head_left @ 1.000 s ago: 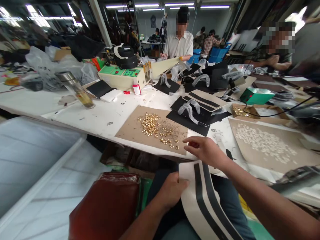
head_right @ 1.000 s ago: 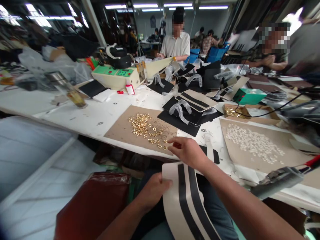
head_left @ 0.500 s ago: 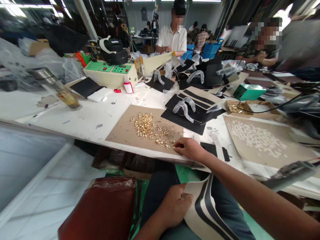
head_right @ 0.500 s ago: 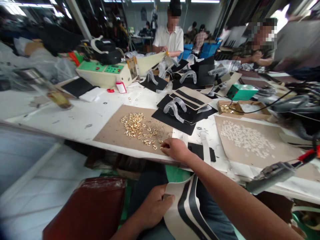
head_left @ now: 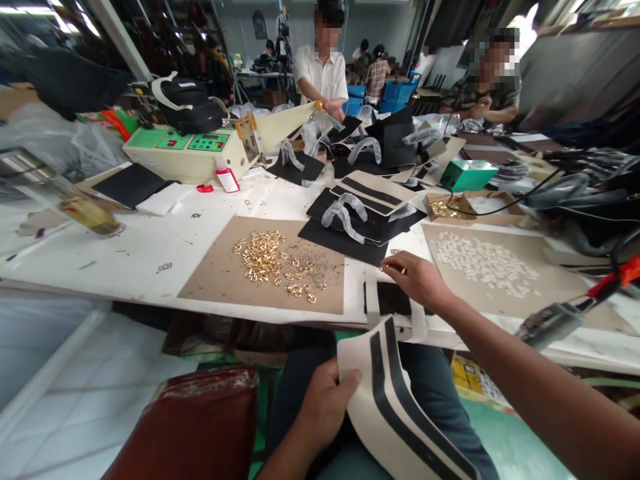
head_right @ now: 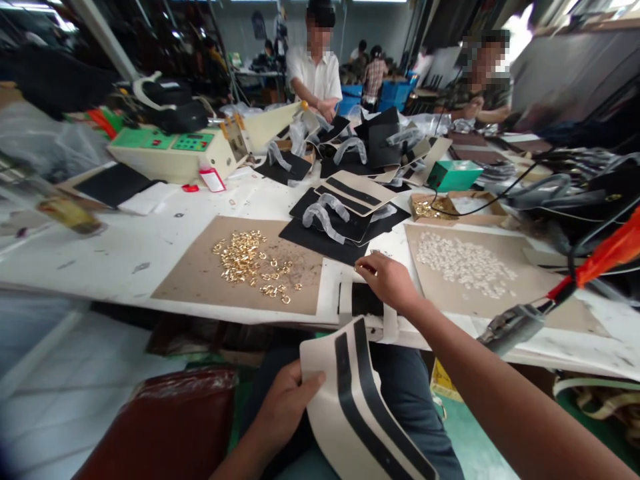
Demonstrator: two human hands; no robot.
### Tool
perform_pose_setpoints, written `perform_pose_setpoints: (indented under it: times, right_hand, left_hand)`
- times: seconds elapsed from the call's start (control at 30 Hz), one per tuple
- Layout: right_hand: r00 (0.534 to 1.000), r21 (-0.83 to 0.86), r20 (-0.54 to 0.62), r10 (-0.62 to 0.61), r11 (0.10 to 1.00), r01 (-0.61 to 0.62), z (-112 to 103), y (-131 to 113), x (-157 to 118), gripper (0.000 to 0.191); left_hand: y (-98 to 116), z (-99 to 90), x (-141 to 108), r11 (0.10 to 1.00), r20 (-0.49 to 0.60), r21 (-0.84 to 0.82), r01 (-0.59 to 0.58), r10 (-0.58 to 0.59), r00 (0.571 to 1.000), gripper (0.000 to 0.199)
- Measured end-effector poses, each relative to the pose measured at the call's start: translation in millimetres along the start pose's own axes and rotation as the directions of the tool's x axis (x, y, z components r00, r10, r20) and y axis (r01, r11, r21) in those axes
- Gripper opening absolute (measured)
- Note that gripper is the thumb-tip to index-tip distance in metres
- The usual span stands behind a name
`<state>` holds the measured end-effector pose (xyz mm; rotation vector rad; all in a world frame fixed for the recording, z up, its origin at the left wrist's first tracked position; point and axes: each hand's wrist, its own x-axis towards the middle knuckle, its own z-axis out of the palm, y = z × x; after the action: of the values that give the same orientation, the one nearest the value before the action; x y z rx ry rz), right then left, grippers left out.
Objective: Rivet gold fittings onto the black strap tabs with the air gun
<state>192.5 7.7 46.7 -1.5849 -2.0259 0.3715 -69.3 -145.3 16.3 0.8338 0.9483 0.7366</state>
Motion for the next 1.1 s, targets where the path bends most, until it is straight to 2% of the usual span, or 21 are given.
perform_pose_setpoints:
  times: [0.07,0.17,0.3,0.4,0.53,0.73,0.9,1.1]
  right_hand:
    - [0.994,-0.037,0.02,-0.104,0.994,0.105,3,12,-15,0.021]
    - [0.967,-0.032,0.057,-0.248,0.968,0.25,13,18,-35,0.022]
    - [0.954,-0.025,0.052,-0.295,0.955,0.297,20,16,-45,0.021]
    - [0.947,-0.04,0.098,-0.305,0.95,0.31,17,14,-47,0.02]
    - [0.942,-0.089,0.123,-0.311,0.942,0.322,11,11,-45,0.021]
    - [0.941,-0.086,-0.044,-0.335,0.94,0.331,5,17,-29,0.021]
    - [0.926,-0.105,0.074,-0.369,0.921,0.376,13,21,-32,0.022]
    - [0.936,-0.058,0.151,-0.318,0.942,0.33,14,18,-39,0.025]
  left_hand:
    - [2,-2.1,0,0.999,-0.061,-0.052,0.013,-0.017,0.998,0.048]
    - [8,-6.9,-4,0.99,-0.177,-0.141,0.027,-0.052,0.983,0.051]
    - [23,-16.2,-11,0.963,-0.341,-0.267,-0.038,-0.058,0.938,0.051]
    - [39,-22.5,-16,0.94,-0.411,-0.322,-0.115,-0.03,0.911,0.053]
    - [55,-23.7,-21,0.927,-0.413,-0.337,-0.164,0.011,0.911,0.051]
    - [58,-13.9,-22,0.928,-0.376,-0.336,-0.162,0.026,0.926,0.05]
    - [59,-9.6,-22,0.934,-0.376,-0.332,-0.133,-0.001,0.927,0.049]
    - [56,-10.2,-23,0.936,-0.367,-0.328,-0.129,0.0,0.93,0.047]
